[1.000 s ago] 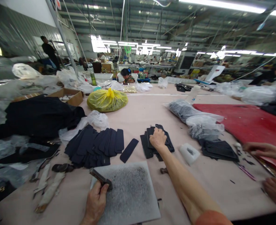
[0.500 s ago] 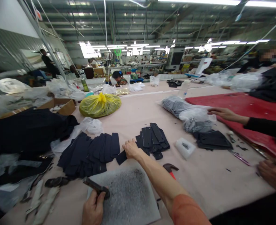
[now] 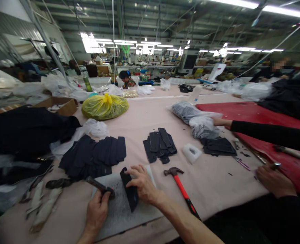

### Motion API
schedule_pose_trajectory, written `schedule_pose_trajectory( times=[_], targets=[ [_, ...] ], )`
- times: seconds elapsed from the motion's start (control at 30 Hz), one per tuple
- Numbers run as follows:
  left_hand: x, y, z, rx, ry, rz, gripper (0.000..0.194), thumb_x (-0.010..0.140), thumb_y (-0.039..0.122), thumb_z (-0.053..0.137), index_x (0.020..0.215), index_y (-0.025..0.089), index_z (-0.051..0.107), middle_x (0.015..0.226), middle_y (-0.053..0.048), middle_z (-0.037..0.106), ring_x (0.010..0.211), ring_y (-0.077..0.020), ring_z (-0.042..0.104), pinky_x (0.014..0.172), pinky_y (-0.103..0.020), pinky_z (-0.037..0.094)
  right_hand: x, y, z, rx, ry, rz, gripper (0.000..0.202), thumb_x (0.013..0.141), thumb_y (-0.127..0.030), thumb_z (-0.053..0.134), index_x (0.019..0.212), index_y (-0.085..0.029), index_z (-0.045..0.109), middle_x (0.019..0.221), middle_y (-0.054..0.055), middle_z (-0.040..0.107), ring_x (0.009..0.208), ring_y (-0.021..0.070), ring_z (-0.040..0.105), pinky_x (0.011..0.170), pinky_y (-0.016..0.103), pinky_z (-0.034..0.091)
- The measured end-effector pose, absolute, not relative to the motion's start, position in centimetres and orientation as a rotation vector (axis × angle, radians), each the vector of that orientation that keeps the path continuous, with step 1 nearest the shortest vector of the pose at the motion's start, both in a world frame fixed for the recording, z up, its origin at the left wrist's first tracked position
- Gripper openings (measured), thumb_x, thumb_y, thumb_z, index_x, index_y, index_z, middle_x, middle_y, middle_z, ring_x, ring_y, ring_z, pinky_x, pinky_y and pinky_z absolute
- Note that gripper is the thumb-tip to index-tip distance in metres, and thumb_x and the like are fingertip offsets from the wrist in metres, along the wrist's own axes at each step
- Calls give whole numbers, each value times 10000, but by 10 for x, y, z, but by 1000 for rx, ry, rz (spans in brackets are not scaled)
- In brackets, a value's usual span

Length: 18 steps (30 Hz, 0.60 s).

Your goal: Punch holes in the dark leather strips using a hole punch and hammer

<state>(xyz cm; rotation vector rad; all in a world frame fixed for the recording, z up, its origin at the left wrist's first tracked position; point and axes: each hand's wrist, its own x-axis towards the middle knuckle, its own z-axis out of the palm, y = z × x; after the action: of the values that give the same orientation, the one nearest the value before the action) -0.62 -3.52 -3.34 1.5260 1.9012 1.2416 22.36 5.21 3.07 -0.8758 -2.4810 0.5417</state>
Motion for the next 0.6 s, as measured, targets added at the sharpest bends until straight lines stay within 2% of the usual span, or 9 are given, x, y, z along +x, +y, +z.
schedule_pose_trajectory(
  times=[0.07, 0.17, 0.3, 0.43, 0.6],
  targets=[
    [-4, -36, -30, 1523, 1901, 1223, 250, 881, 391, 506, 886, 202, 671, 761, -43, 743, 681, -222, 704, 580, -284, 537, 232, 29, 12, -943, -2448, 586, 396, 782, -85, 484, 1041, -282, 711, 1389, 27, 520, 1319, 255, 386, 1107, 484, 261],
    [-3, -37, -29, 1525, 1916, 1217, 239, 881, 377, 503, 883, 193, 656, 750, -50, 730, 674, -221, 690, 595, -290, 519, 239, 10, -6, -1133, -2369, 581, 466, 805, -46, 402, 1159, -214, 652, 1364, 90, 533, 1325, 245, 395, 1119, 490, 277],
    [-3, -38, -28, 1521, 1909, 1214, 247, 885, 378, 492, 883, 188, 649, 749, -55, 723, 679, -223, 682, 614, -296, 511, 234, 1, -2, -1271, -2400, 579, 382, 850, -182, 512, 1212, -222, 628, 1386, 83, 529, 1360, 285, 354, 1144, 547, 216],
    [-2, -39, -28, 1508, 1869, 1212, 252, 888, 368, 488, 914, 180, 655, 789, -61, 728, 710, -219, 681, 644, -300, 519, 213, -20, -1, -1332, -2484, 551, 566, 840, -284, 581, 1397, -220, 498, 1514, 74, 407, 1419, 326, 265, 1158, 592, 147],
    [1, -34, -20, 1430, 1874, 1285, 240, 874, 368, 502, 869, 181, 653, 752, -47, 715, 695, -215, 674, 646, -296, 521, 184, -52, -27, -1450, -2436, 479, 667, 855, -279, 543, 1491, -179, 369, 1580, 82, 266, 1453, 352, 188, 1164, 607, 122]
  ],
)
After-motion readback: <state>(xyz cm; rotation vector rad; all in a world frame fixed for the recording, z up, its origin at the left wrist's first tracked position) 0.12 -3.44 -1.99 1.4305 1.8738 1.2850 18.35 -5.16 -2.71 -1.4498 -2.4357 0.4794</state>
